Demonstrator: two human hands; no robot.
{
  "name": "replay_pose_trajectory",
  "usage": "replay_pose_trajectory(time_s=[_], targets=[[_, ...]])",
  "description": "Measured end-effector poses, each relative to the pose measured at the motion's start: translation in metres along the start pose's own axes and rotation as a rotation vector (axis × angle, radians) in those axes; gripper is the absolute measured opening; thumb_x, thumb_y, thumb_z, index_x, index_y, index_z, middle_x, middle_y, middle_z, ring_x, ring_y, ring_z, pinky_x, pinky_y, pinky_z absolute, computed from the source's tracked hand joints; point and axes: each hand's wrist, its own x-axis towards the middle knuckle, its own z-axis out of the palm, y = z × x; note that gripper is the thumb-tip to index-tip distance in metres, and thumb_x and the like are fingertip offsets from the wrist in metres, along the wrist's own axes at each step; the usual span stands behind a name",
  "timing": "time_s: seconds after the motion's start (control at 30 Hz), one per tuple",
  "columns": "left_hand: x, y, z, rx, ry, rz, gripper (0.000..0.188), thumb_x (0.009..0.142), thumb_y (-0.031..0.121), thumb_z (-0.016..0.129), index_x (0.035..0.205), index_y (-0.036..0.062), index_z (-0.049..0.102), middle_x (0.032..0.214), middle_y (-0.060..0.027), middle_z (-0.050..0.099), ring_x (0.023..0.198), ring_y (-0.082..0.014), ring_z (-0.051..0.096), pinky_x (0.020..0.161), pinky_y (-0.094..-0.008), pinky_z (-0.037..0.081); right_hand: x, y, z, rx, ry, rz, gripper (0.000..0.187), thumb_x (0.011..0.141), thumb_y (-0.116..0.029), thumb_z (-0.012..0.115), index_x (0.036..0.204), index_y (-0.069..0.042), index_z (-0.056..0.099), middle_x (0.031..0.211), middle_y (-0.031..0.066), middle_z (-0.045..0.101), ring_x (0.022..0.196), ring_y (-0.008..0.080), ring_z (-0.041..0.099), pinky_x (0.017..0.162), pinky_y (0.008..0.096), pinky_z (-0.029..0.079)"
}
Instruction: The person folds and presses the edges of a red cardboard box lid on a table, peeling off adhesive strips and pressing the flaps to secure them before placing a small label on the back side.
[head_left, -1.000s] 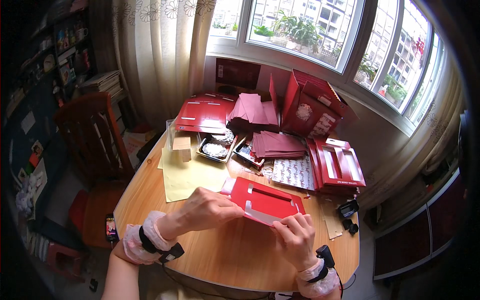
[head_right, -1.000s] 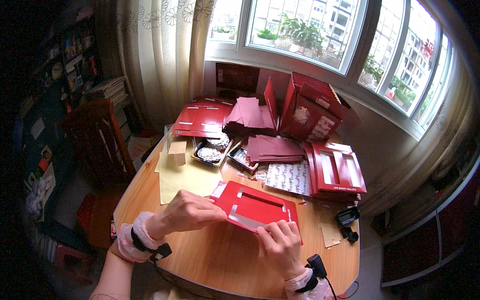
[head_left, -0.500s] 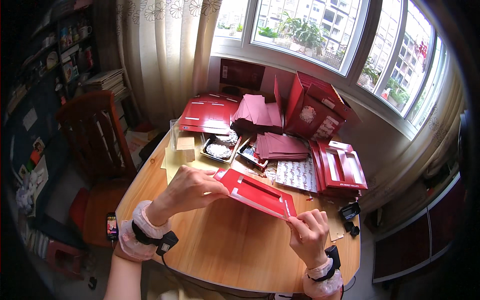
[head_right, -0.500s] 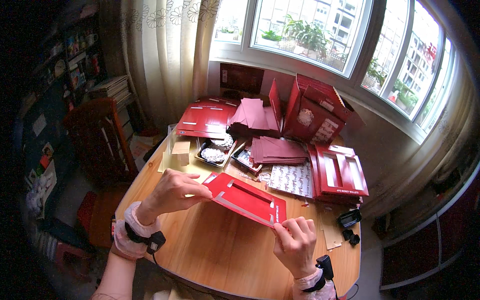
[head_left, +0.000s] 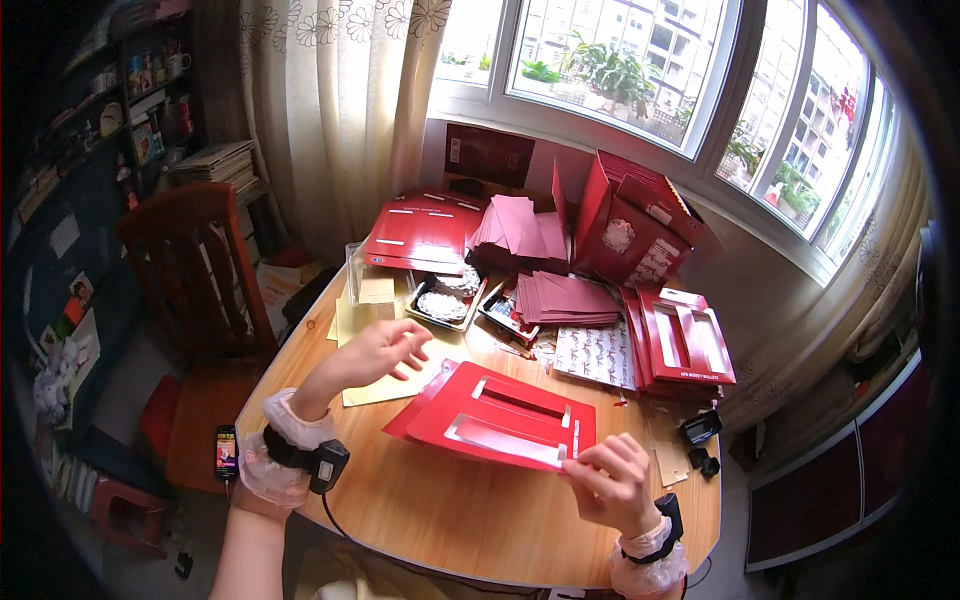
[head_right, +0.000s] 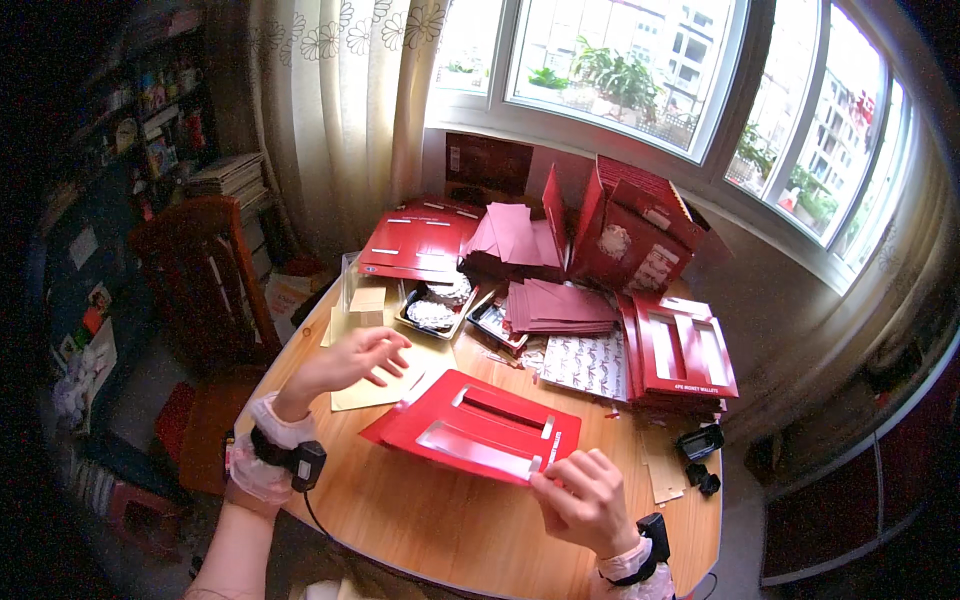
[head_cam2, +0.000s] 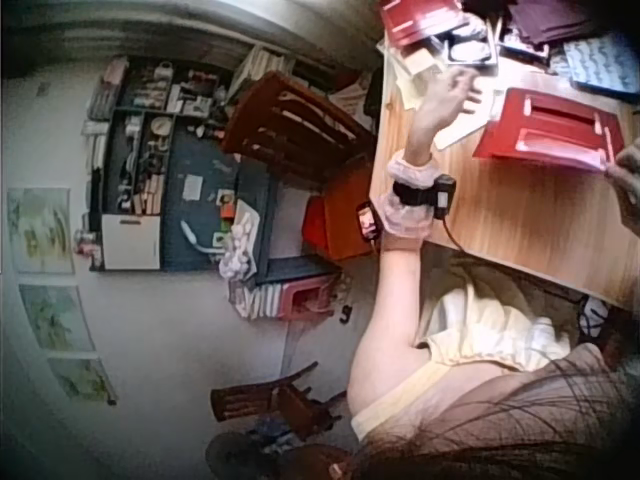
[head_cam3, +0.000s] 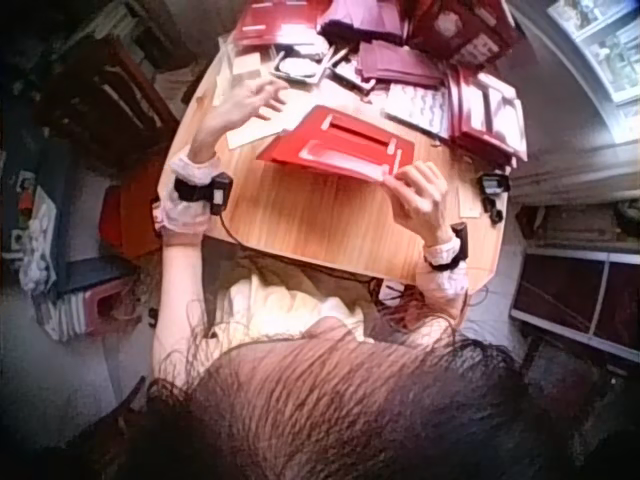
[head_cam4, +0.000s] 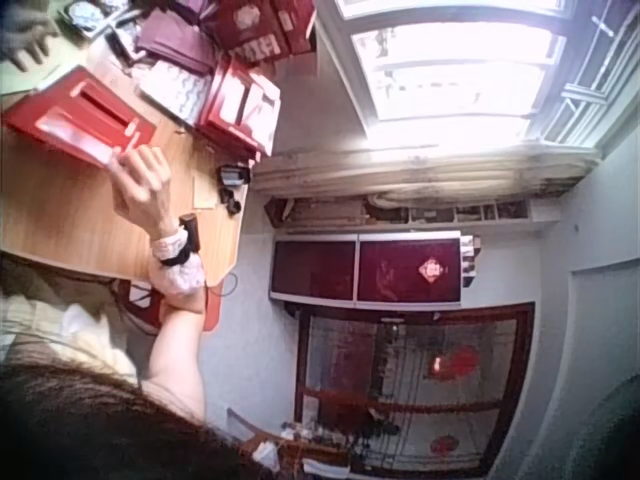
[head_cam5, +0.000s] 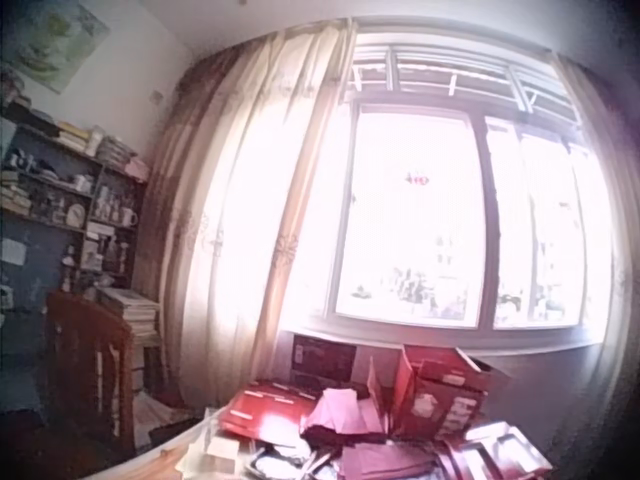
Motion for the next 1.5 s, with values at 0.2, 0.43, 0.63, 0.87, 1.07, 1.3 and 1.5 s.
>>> replay_pose_trajectory(time_s=[0.2, 0.43, 0.63, 0.87, 1.07, 1.3, 1.5], targets=[[0.018, -0.02, 0.028, -0.181, -0.184, -0.248, 0.06, 0.101, 0.034, 0.062, 0.137, -0.0043, 0.032, 0.101, -0.0173, 0.067, 0.085, -0.0192, 0.069, 0.074, -0.0303, 0.059, -0.001, -0.009, -0.001, 0.049, -0.103, -0.087, 0.018, 0.073, -0.006, 0.076, 0.089, -0.009, 0.069, 0.077, 0.0012, 0.057, 0.067, 0.0172, 0.057, 0.058, 0.032, 0.044], [0.025, -0.032, 0.037, -0.396, -0.154, -0.14, 0.07, 0.094, 0.009, 0.071, 0.15, -0.0004, 0.029, 0.106, -0.0146, 0.072, 0.087, -0.0121, 0.069, 0.073, -0.025, 0.056, -0.002, -0.016, 0.011, 0.091, -0.204, -0.116, 0.019, 0.078, -0.017, 0.079, 0.093, -0.01, 0.07, 0.08, 0.0008, 0.058, 0.073, 0.0185, 0.059, 0.062, 0.0311, 0.047], [0.012, -0.004, 0.03, -0.464, -0.204, 0.061, 0.062, 0.096, 0.006, 0.065, 0.15, 0.007, 0.035, 0.111, -0.0102, 0.07, 0.096, -0.0125, 0.068, 0.084, -0.0262, 0.055, 0.005, -0.006, -0.018, 0.499, -0.041, 0.143, 0.018, 0.081, -0.025, 0.083, 0.089, -0.01, 0.077, 0.08, 0.0047, 0.066, 0.074, 0.0211, 0.061, 0.066, 0.0326, 0.047], [-0.007, 0.029, 0.029, -0.447, -0.484, 0.084, 0.04, 0.099, 0.009, 0.061, 0.138, 0.0092, 0.052, 0.111, -0.0029, 0.068, 0.095, -0.0068, 0.064, 0.084, -0.0222, 0.052, -0.012, 0.028, -0.017, 0.796, 0.3, 0.66, 0.012, 0.09, -0.004, 0.07, 0.098, 0.004, 0.074, 0.092, 0.0091, 0.066, 0.084, 0.0135, 0.06, 0.074, 0.0243, 0.047], [-0.011, 0.041, 0.066, -0.146, -0.675, 0.167, 0.046, 0.098, 0.015, 0.068, 0.139, 0.0084, 0.048, 0.095, -0.0031, 0.071, 0.088, -0.0056, 0.063, 0.075, -0.0241, 0.054, 0.002, 0.003, 0.013, 0.892, 0.062, 0.441, 0.047, 0.086, -0.004, 0.074, 0.131, -0.001, 0.06, 0.12, 0.0105, 0.06, 0.108, 0.0192, 0.055, 0.085, 0.0304, 0.046], [-0.015, 0.024, 0.103, -0.103, -0.669, 0.284, 0.065, 0.094, 0.012, 0.072, 0.146, 0.0096, 0.033, 0.084, -0.0073, 0.07, 0.082, -0.0119, 0.067, 0.077, -0.0284, 0.054, 0.004, -0.008, 0.028, 0.544, -0.189, 0.341, 0.049, 0.082, -0.011, 0.081, 0.127, -0.008, 0.063, 0.107, 0.0084, 0.066, 0.096, 0.0247, 0.059, 0.083, 0.034, 0.047], [-0.017, 0.036, 0.112, 0.151, -0.644, 0.342, 0.066, 0.091, 0.011, 0.075, 0.146, 0.008, 0.037, 0.096, -0.0067, 0.069, 0.093, -0.0177, 0.068, 0.085, -0.0311, 0.053, -0.009, -0.003, 0.036, 0.871, -0.218, 0.535, 0.042, 0.081, -0.004, 0.081, 0.12, -0.007, 0.068, 0.08, 0.0018, 0.068, 0.074, 0.0109, 0.063, 0.072, 0.0283, 0.051]])
